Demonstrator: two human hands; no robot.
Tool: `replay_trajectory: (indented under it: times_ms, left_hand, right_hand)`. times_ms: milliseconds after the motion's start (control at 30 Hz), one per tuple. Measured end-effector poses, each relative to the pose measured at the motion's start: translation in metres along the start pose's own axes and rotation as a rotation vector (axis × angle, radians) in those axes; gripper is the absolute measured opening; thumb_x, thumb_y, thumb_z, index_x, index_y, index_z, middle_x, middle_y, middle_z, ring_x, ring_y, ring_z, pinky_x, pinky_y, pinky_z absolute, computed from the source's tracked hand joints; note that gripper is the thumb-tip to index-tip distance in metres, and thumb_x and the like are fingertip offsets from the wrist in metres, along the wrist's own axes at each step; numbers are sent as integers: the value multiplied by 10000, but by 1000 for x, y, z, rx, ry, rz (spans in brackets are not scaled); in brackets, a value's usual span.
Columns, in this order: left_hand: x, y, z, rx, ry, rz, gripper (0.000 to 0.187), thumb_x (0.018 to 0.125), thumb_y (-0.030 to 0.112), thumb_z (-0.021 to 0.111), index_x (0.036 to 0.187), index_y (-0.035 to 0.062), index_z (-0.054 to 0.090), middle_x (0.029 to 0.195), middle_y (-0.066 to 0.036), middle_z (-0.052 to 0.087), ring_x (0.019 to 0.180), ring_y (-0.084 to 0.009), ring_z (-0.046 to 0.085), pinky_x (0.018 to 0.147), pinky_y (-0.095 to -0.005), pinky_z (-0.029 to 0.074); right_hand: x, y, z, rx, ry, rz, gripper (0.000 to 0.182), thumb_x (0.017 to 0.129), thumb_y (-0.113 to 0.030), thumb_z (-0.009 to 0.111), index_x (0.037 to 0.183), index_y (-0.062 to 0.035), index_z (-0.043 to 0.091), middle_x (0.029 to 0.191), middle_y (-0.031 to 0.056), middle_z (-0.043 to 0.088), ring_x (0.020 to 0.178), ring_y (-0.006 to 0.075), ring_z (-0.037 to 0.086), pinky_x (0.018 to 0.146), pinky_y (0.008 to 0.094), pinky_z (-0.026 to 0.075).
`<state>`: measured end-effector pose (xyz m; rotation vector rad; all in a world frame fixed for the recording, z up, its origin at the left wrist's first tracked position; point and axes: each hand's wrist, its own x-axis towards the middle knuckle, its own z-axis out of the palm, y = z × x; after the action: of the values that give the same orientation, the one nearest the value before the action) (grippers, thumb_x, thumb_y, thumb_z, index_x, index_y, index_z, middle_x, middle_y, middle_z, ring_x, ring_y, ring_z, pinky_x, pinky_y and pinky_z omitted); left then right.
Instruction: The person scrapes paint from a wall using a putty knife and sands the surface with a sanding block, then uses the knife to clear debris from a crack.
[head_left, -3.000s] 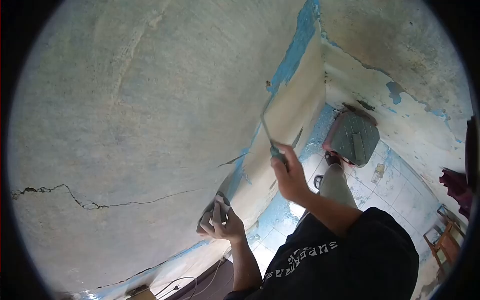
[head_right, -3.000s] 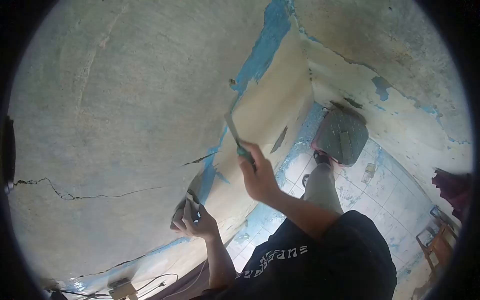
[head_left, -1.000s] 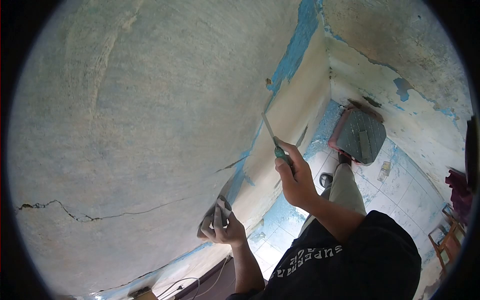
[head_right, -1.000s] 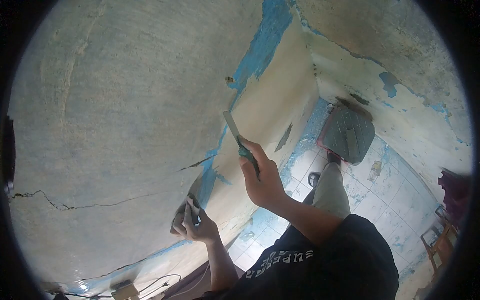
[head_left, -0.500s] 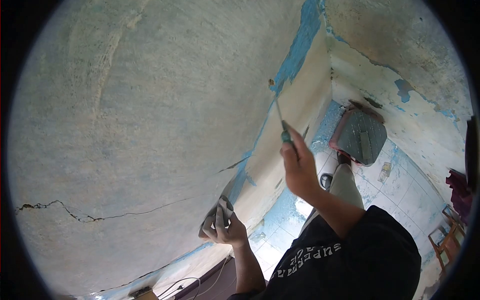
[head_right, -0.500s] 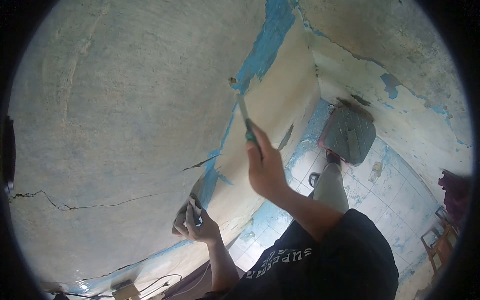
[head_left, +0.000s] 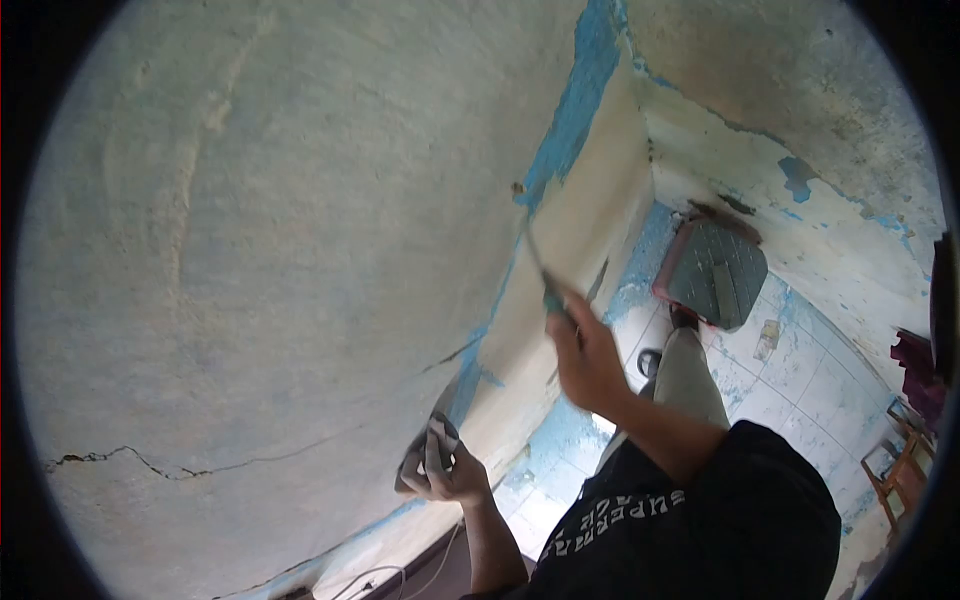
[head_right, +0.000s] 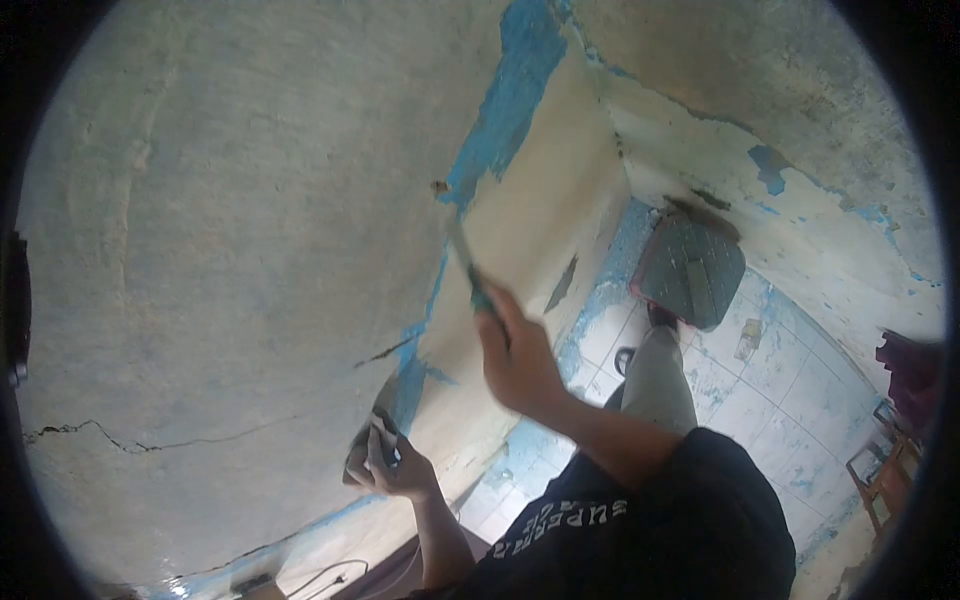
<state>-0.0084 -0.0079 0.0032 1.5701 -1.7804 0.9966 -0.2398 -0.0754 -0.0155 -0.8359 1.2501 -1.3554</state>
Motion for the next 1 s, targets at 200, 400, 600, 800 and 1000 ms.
replay_trajectory:
  times_ms: [200,400,600,800,1000]
  left_hand:
    - [-4,-5,5,-24,1,-2,315,772,37,917,1001,158,738,933,2,617,939,-210,523,760,-363,404]
    - [-5,-4,-1,4,8,-15,297,782,65,918,988,183,737,923,15,617,939,-204,518,768,-376,403]
    - [-5,-5,-3,-8,3,-22,296,773,75,925,979,186,745,921,22,623,935,-209,518,774,-380,401]
    - [-3,-4,3,-16,15,-16,277,756,79,935,940,177,753,924,21,634,925,-211,524,771,-379,404]
    - [-6,-2,1,8,26,-36,256,758,90,938,916,174,755,913,21,636,928,-207,528,771,-377,404]
  right_hand:
    - [-21,5,7,52,-93,-74,469,1061,-146,473,1516,-35,462,817,200,675,721,275,712,694,400,525]
    - [-9,11,4,99,-57,-18,458,1063,-140,489,1498,1,472,820,123,647,692,169,622,656,336,486]
    - [20,-5,-15,147,-51,111,459,1073,-165,476,1501,1,474,958,163,707,834,211,706,716,345,516]
    - [-15,1,0,76,-109,-57,475,1062,-145,507,1514,-8,462,788,144,625,650,166,623,616,312,463]
    - [-24,1,4,55,-146,-46,459,1060,-135,504,1501,-13,473,720,129,604,581,166,594,567,339,441]
